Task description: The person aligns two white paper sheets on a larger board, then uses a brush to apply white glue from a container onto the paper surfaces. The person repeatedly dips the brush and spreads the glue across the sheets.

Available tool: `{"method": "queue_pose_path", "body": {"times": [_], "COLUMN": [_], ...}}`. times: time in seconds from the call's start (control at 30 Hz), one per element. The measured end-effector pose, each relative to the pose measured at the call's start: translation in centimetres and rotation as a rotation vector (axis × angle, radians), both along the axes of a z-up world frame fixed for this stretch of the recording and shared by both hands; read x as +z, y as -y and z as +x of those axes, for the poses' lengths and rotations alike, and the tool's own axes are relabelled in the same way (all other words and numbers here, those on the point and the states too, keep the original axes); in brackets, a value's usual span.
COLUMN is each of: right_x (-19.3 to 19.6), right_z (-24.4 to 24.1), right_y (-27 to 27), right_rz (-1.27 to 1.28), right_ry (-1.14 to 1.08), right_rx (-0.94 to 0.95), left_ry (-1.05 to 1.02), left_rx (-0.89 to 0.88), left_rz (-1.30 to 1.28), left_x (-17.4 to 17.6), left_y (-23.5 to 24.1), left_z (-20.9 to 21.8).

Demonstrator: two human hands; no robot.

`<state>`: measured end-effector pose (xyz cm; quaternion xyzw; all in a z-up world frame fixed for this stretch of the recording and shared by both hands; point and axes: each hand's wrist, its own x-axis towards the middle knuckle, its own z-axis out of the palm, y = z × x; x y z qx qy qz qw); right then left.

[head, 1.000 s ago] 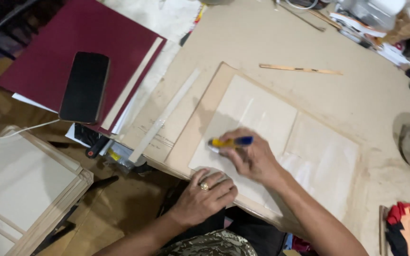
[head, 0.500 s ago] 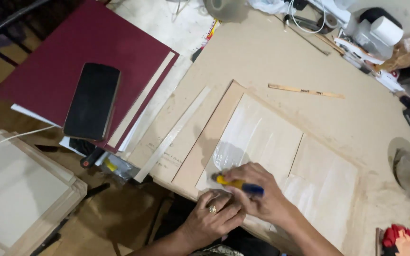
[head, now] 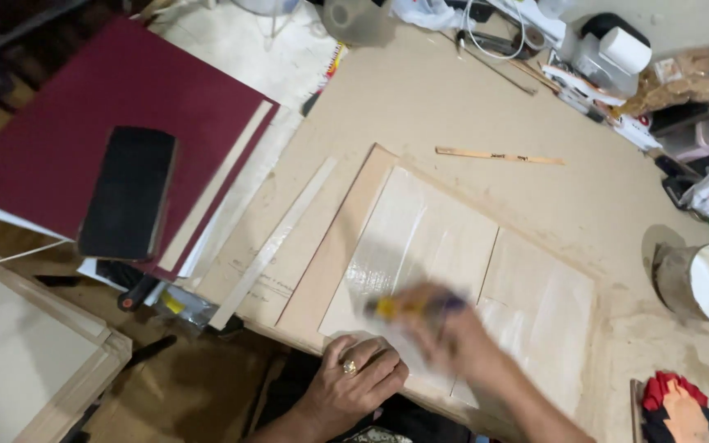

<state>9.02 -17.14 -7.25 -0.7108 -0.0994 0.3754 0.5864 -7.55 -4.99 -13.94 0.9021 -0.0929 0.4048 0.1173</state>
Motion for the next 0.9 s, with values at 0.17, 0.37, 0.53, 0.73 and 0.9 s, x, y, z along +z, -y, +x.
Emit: {"method": "queue_pose_path", "body": {"times": [0.17, 0.37, 0.53, 0.73, 0.9], "right_x": [-1.0, -1.8, 3.1, 0.1, 3.3], "right_z": [6.5, 12.7, 3.5, 11.8, 1.2], "right_y": [-1.6, -2.7, -5.7, -4.6, 1.1], "right_rz": [-0.207, -0.129, 0.35, -0.241, 0.04], "right_ry": [1.07, 1.266, 0.661, 1.127, 0.451], "right_rx": [0.307, -0.075, 0.327, -0.067, 0.294], "left_ry": [-0.055, -0.006, -0.064, -0.024, -0.056], "left_rx": [-0.032, -0.005, 0.018, 0.018, 0.06], "left_rz": [-0.013, -0.034, -0.017, -0.013, -0.052], "left_x": [-0.4, 0.0, -0.5, -0.4, -1.2], "left_y": [0.3, 0.9, 0.9, 1.4, 1.7], "left_z": [0.0, 0.0, 0.0, 0.2, 0.2]}}
